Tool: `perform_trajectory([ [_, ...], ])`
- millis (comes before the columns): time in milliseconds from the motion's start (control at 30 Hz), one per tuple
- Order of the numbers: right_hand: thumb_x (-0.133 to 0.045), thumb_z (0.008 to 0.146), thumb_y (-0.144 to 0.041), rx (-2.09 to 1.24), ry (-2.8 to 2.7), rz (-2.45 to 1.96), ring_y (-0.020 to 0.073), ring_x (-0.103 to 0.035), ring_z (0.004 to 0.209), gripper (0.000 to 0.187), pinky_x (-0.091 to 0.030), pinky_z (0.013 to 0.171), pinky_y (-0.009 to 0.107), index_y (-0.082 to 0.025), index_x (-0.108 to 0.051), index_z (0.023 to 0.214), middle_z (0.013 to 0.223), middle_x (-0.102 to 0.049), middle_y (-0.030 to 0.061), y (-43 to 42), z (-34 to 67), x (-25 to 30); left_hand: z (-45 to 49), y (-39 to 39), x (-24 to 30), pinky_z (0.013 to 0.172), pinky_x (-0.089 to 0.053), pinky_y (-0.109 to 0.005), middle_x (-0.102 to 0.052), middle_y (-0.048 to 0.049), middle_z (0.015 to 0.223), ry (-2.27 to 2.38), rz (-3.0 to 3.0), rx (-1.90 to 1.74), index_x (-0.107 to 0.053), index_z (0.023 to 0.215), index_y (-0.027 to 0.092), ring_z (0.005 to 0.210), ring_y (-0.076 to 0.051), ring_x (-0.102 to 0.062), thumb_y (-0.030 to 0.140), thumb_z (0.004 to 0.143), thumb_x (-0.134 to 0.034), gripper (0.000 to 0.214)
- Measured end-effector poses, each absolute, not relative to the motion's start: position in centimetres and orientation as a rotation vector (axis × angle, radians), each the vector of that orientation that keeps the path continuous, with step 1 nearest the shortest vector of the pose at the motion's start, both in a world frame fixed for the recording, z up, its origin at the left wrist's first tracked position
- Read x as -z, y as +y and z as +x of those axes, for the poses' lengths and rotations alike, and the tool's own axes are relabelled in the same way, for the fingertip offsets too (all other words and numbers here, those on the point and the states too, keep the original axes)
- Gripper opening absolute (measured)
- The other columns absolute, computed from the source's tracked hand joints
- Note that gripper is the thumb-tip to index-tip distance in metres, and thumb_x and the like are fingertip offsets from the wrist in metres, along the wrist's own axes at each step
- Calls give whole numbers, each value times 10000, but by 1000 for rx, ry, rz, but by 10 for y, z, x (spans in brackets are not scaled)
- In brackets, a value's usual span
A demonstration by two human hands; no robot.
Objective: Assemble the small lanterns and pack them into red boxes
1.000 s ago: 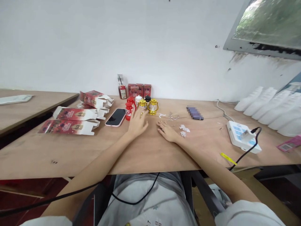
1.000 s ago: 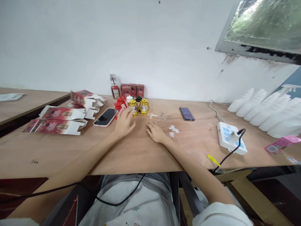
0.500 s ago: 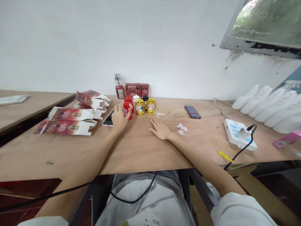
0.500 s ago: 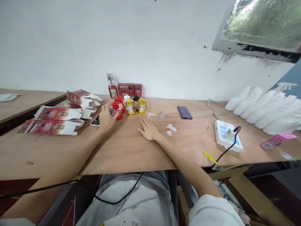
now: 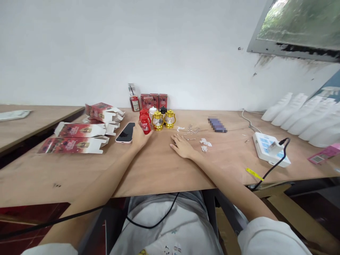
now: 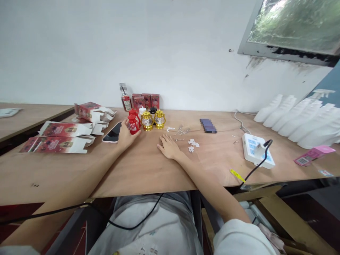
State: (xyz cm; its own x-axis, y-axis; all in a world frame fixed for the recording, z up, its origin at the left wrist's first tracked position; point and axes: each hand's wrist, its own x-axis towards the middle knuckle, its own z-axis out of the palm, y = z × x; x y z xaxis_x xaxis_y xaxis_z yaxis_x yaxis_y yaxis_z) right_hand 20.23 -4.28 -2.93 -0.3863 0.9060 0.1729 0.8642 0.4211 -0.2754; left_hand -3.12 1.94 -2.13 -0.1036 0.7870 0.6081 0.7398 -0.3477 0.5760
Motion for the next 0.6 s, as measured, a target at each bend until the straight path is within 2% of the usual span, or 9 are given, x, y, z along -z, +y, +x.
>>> perform_trajectory([
  [100, -314, 949, -292, -188, -2398, -1516, 264, -322, 1392, 471, -243, 1152, 415, -72, -439, 1347, 1464, -394, 170, -45, 201, 25, -31, 22, 26, 996, -427, -422, -478, -225, 1300, 1788, 1982, -1416, -326, 1300, 79, 1204, -306, -506, 289, 687, -719, 758],
  [200, -326, 939, -228, -155, -2333, -1587, 246, -505, 1237, 376, -386, 1035, 383, -146, -524, 1248, 1324, -549, 133, -50, 200, 19, -31, 24, 28, 945, -466, -415, -513, -205, 1252, 1809, 1922, -1362, -363, 1256, 88, 1136, -296, -558, 271, 682, -711, 696],
  [267, -356, 935, -228, -117, -2297, -1645, 245, -562, 1139, 325, -435, 953, 369, -176, -565, 1178, 1224, -609, 117, -53, 199, 15, -32, 25, 28, 909, -487, -400, -571, -169, 1173, 1770, 1907, -1328, -394, 1211, 105, 1048, -270, -608, 231, 686, -690, 616],
  [333, -386, 933, -223, -77, -2294, -1657, 241, -566, 1112, 286, -440, 920, 352, -181, -588, 1130, 1173, -630, 108, -55, 199, 13, -31, 26, 29, 879, -502, -384, -620, -137, 1081, 1706, 1883, -1303, -406, 1182, 118, 968, -251, -642, 207, 693, -672, 564],
  [400, -405, 931, -205, -53, -2304, -1644, 226, -557, 1109, 259, -431, 912, 329, -180, -604, 1095, 1142, -640, 98, -54, 200, 13, -31, 27, 30, 878, -503, -380, -637, -134, 1053, 1648, 1860, -1284, -400, 1176, 125, 970, -257, -647, 221, 679, -694, 586],
  [600, -442, 941, -237, -5, -2294, -1589, 215, -543, 1080, 227, -414, 898, 315, -186, -629, 1057, 1101, -643, 86, -50, 203, 18, -30, 29, 34, 960, -454, -382, -567, -185, 1244, 1543, 1902, -1218, -351, 1243, 142, 1146, -290, -578, 288, 622, -764, 760],
])
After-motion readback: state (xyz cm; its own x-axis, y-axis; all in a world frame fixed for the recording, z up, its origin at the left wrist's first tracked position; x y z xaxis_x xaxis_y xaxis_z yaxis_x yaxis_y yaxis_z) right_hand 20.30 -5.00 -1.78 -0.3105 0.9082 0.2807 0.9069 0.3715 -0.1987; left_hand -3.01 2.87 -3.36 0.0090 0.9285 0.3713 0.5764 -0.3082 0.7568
